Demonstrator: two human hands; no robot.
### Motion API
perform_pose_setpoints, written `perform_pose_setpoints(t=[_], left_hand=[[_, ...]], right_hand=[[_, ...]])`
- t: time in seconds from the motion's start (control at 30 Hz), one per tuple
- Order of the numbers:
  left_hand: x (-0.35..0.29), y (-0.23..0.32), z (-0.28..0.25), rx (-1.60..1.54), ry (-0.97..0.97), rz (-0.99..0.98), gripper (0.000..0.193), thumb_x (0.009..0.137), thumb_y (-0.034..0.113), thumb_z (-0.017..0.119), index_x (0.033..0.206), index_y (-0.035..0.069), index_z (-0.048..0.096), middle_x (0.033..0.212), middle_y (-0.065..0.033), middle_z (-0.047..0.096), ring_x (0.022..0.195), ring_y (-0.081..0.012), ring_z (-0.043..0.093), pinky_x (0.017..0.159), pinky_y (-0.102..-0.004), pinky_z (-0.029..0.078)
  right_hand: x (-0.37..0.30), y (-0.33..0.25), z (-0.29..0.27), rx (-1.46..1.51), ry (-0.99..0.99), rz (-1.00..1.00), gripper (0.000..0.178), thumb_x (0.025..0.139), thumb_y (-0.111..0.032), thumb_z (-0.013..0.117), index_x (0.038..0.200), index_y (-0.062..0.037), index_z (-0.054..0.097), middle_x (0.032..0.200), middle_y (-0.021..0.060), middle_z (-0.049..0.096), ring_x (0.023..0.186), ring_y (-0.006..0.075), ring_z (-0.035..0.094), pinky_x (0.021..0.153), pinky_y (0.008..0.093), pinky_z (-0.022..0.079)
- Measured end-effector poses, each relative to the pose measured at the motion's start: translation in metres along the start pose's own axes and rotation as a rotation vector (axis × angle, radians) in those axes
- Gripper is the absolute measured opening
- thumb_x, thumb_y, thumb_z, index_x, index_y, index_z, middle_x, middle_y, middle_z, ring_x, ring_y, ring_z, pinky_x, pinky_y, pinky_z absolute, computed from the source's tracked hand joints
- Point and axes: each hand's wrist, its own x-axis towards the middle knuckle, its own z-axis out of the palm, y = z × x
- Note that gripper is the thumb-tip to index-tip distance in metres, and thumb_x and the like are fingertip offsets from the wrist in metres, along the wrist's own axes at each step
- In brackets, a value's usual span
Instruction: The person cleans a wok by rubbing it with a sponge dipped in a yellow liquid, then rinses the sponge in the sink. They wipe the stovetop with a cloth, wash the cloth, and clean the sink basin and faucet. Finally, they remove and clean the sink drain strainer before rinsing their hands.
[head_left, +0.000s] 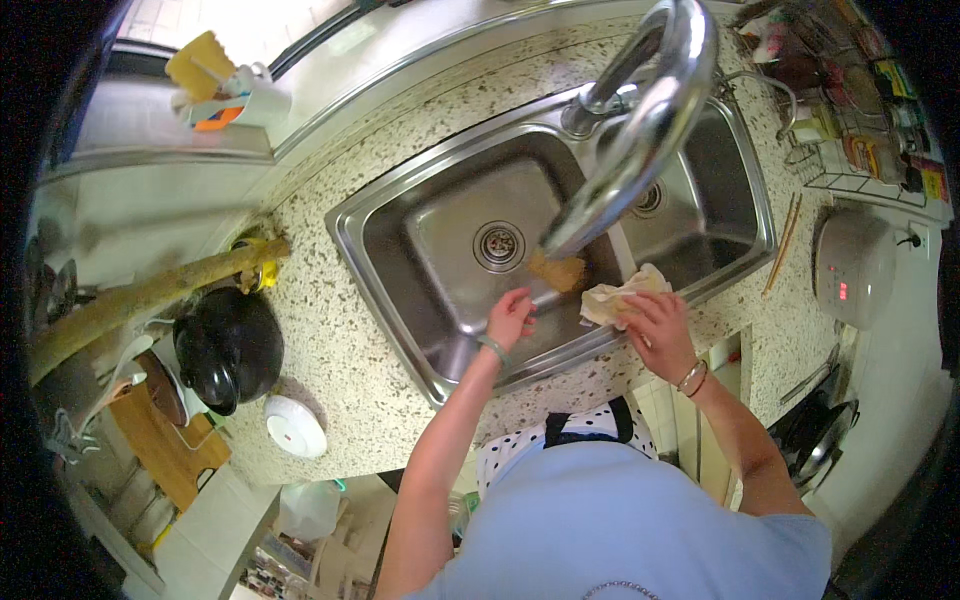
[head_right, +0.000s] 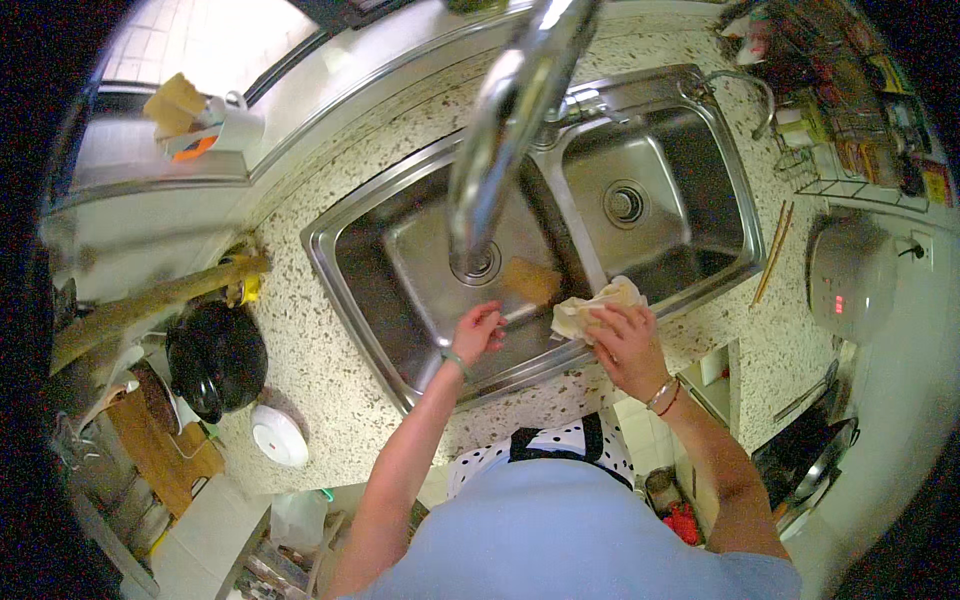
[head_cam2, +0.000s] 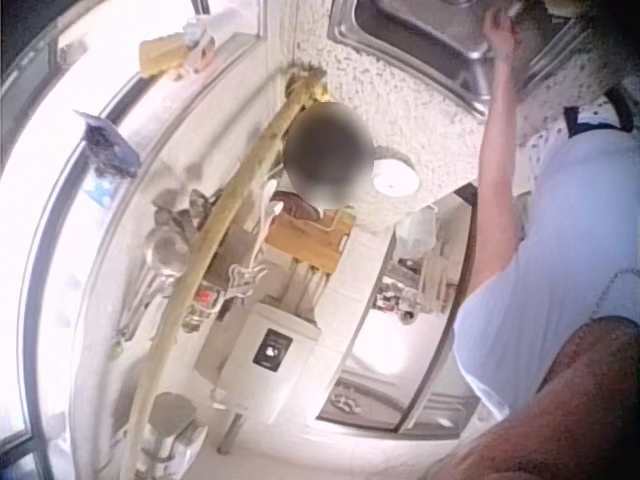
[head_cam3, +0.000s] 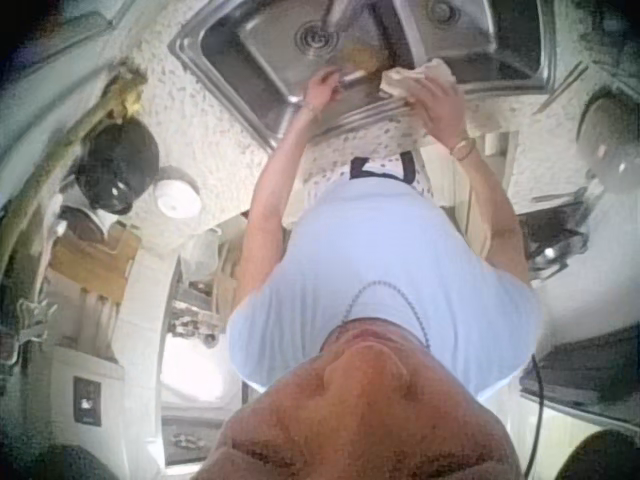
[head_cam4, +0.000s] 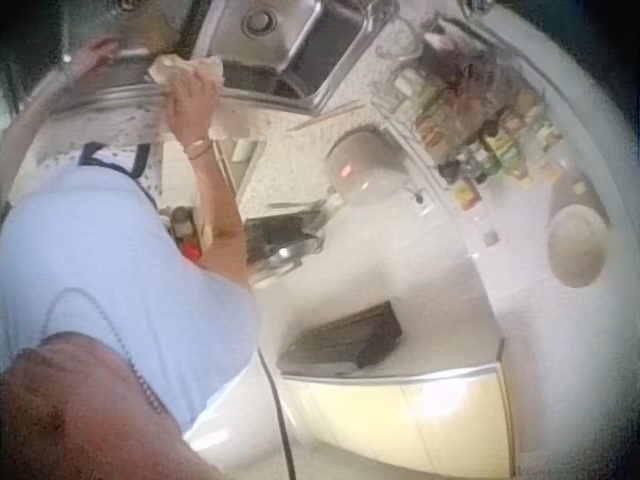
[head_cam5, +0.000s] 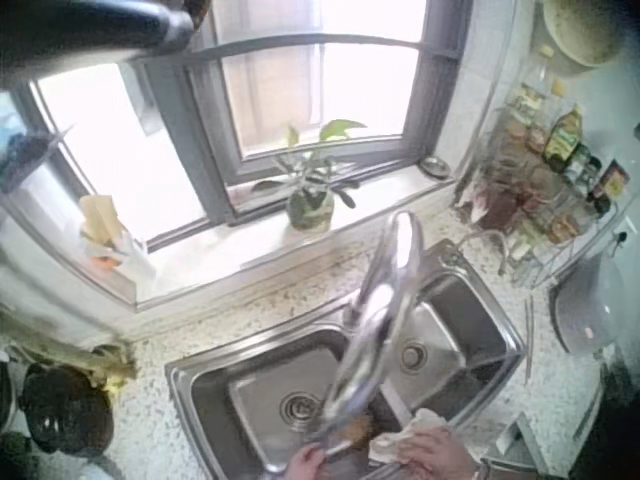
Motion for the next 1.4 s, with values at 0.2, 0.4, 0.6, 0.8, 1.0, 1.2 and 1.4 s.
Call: perform_pose_setpoints(t=[0.2,0.4,0.6,0.8,1.0,1.2,1.4], left_hand=[[0.014,-0.022,0.002,0.054,0.033,-0.005,0.036,0.094,0.023,0.054,0.128,0.011,0.051,0.106,-0.0017,0.06,0.088,-0.0136,0.059,0.062,-0.0284,0.054],[0.011,-0.021,-0.003,-0.103,0.087,-0.036,0.036,0.094,0.022,0.053,0.129,0.012,0.051,0.108,-0.0032,0.059,0.09,-0.016,0.06,0.055,-0.0267,0.05],[0.023,-0.043,-0.011,0.141,0.171,0.117,0.033,0.091,0.022,0.053,0.122,0.01,0.055,0.11,-0.0125,0.061,0.089,-0.0243,0.062,0.077,-0.0356,0.05],[0.043,-0.035,0.002,0.384,0.259,0.236,0.032,0.086,0.013,0.057,0.118,0.005,0.058,0.109,-0.0173,0.062,0.092,-0.0273,0.061,0.084,-0.0353,0.048],[0.039,-0.031,0.003,0.412,0.263,0.222,0.033,0.088,0.015,0.057,0.119,0.003,0.058,0.114,-0.0179,0.06,0.101,-0.0277,0.059,0.088,-0.0347,0.046],[0.042,-0.042,-0.001,0.312,0.196,0.124,0.034,0.09,0.016,0.056,0.122,0.003,0.056,0.115,-0.0161,0.061,0.104,-0.0255,0.059,0.089,-0.0336,0.046],[0.038,-0.039,0.002,0.255,0.218,0.146,0.036,0.089,0.017,0.054,0.122,0.003,0.054,0.116,-0.02,0.058,0.104,-0.0322,0.059,0.089,-0.0383,0.046]], right_hand=[[0.085,-0.021,0.049,0.225,-0.094,0.002,0.03,0.078,-0.007,0.062,0.107,-0.0077,0.06,0.107,0.0126,0.061,0.093,0.0319,0.057,0.077,0.0396,0.049],[0.158,0.002,0.166,-0.153,-0.573,0.396,0.023,0.086,-0.023,0.051,0.098,-0.0082,0.062,0.096,0.0181,0.064,0.088,0.0333,0.065,0.071,0.0441,0.053],[0.116,0.035,0.222,-0.392,-0.66,-0.298,0.025,0.084,-0.027,0.053,0.097,-0.0116,0.067,0.099,0.0155,0.065,0.09,0.0336,0.065,0.078,0.046,0.052],[0.173,0.019,0.188,-0.201,-0.921,0.072,0.02,0.078,-0.018,0.061,0.089,-0.0039,0.07,0.094,0.0176,0.067,0.09,0.0355,0.065,0.079,0.0453,0.053],[0.202,0.017,0.214,-0.196,-0.714,0.159,0.015,0.075,-0.014,0.063,0.083,-0.003,0.07,0.093,0.02,0.067,0.087,0.0363,0.066,0.078,0.0431,0.054],[0.162,0.07,0.27,-0.168,-0.815,0.148,0.021,0.085,-0.017,0.054,0.093,-0.0028,0.068,0.088,0.0169,0.068,0.08,0.034,0.066,0.071,0.0432,0.052],[0.191,0.043,0.288,0.603,-0.541,0.865,0.016,0.083,-0.01,0.057,0.092,-0.0034,0.068,0.089,0.0173,0.068,0.08,0.0325,0.067,0.067,0.0435,0.052]])
